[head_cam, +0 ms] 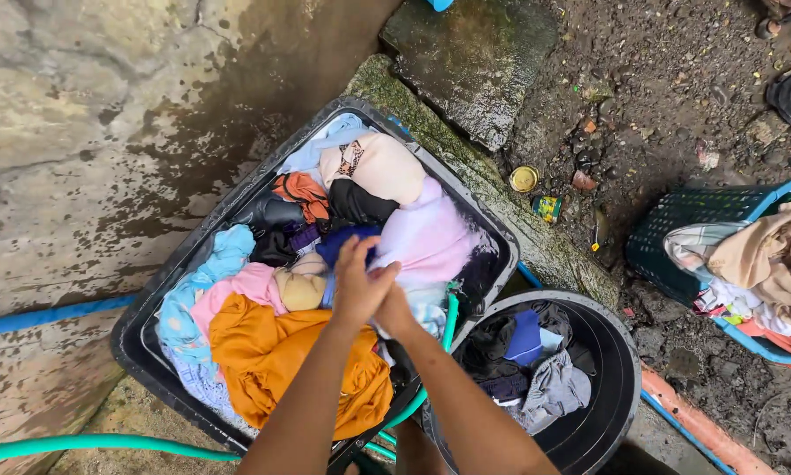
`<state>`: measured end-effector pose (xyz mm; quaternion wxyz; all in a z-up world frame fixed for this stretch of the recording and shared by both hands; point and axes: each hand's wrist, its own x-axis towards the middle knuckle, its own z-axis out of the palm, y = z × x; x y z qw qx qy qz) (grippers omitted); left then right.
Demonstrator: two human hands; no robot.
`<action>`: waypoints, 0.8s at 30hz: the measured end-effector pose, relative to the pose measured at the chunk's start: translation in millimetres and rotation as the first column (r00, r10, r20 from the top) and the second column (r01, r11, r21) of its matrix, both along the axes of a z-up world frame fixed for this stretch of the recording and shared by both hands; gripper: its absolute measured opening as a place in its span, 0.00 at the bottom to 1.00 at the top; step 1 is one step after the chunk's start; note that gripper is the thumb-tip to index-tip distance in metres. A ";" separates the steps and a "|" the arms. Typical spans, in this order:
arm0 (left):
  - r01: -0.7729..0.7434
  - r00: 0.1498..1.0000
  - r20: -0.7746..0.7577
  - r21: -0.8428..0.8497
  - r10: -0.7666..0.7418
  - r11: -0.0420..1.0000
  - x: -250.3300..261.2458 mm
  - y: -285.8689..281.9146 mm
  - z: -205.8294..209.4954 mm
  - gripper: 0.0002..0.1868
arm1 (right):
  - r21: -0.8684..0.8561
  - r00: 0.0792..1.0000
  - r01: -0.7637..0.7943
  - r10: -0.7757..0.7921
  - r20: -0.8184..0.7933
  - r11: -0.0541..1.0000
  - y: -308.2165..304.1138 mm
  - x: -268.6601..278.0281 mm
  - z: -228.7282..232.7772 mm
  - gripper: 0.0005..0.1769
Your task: Sorting, rinsing, and preparing laundry for a washing machine.
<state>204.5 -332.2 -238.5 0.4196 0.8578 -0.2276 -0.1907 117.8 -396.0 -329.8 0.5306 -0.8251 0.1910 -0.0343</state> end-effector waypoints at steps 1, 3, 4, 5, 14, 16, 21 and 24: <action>-0.050 0.993 -0.095 0.132 0.063 0.990 18.5 2.7 4.1 0.45 | 0.123 0.968 -0.140 0.109 0.226 0.982 25.5 6.2 37.7 0.27; -0.089 0.974 -0.178 0.266 0.139 0.960 41.3 7.2 28.6 0.55 | 0.211 0.875 -0.302 0.183 0.448 0.930 92.5 8.7 67.9 0.31; 0.079 0.954 -0.294 0.447 0.064 0.891 45.4 8.9 48.5 0.64 | 0.433 0.868 -0.422 0.216 0.448 0.796 134.0 4.8 60.3 0.15; 0.259 0.906 -0.422 0.588 0.017 0.766 46.4 13.0 68.9 0.74 | 0.623 0.856 -0.503 0.245 0.456 0.599 178.8 -2.3 54.3 0.08; 0.038 0.951 0.287 0.268 -0.118 0.963 26.9 44.5 53.3 0.25 | -0.433 0.960 -0.253 0.279 -0.005 0.865 -82.1 -0.8 28.0 0.21; 0.111 0.948 0.264 0.247 -0.177 0.963 1.9 39.8 49.6 0.26 | -0.457 0.990 -0.134 0.099 -0.099 0.879 -113.9 -4.2 82.0 0.29; 0.422 0.859 0.143 0.347 -0.492 0.838 -61.3 27.9 36.0 0.36 | -0.543 0.867 -0.157 -0.148 -0.475 0.825 -118.9 -8.9 16.9 0.56; 0.386 0.892 -0.052 0.606 -0.450 0.695 -78.6 45.1 -2.6 0.59 | -0.350 0.985 -0.005 -0.056 -0.163 0.937 -69.2 -6.4 -21.3 0.36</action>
